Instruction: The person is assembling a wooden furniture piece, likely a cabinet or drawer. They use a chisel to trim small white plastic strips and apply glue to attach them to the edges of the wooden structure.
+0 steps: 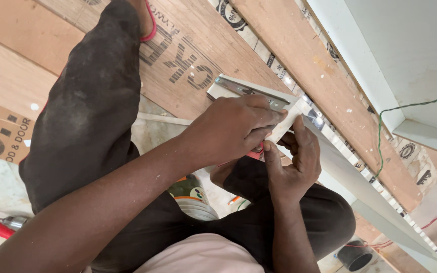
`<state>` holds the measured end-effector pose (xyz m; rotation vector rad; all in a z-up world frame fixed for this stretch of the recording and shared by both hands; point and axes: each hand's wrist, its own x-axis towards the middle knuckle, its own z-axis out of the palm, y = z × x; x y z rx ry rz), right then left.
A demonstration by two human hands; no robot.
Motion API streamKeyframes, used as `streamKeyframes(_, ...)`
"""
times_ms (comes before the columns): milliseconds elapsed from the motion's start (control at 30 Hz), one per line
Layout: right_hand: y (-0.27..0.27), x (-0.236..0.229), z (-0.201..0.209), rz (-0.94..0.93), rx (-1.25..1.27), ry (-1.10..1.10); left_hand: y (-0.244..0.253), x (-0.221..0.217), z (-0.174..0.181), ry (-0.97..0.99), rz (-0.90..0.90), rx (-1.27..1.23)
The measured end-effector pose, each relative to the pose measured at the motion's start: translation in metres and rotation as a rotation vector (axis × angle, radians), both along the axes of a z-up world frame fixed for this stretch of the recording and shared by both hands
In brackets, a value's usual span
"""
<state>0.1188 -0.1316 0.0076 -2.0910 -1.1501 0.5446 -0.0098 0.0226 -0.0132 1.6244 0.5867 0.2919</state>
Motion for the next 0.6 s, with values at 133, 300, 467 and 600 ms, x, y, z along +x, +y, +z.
streamKeyframes(133,0.003,0.0,0.004,0.022,-0.033,-0.06,0.001,-0.004,0.004,-0.043,0.018,-0.014)
streamKeyframes(300,0.006,-0.002,0.006,0.029,-0.021,-0.063,-0.001,-0.005,0.004,-0.069,0.025,0.038)
streamKeyframes(467,0.008,-0.003,0.007,0.023,-0.015,-0.084,-0.002,-0.007,0.012,-0.032,0.054,0.047)
streamKeyframes(600,0.006,-0.001,0.005,0.037,-0.018,-0.074,-0.002,-0.006,0.02,0.015,0.075,-0.006)
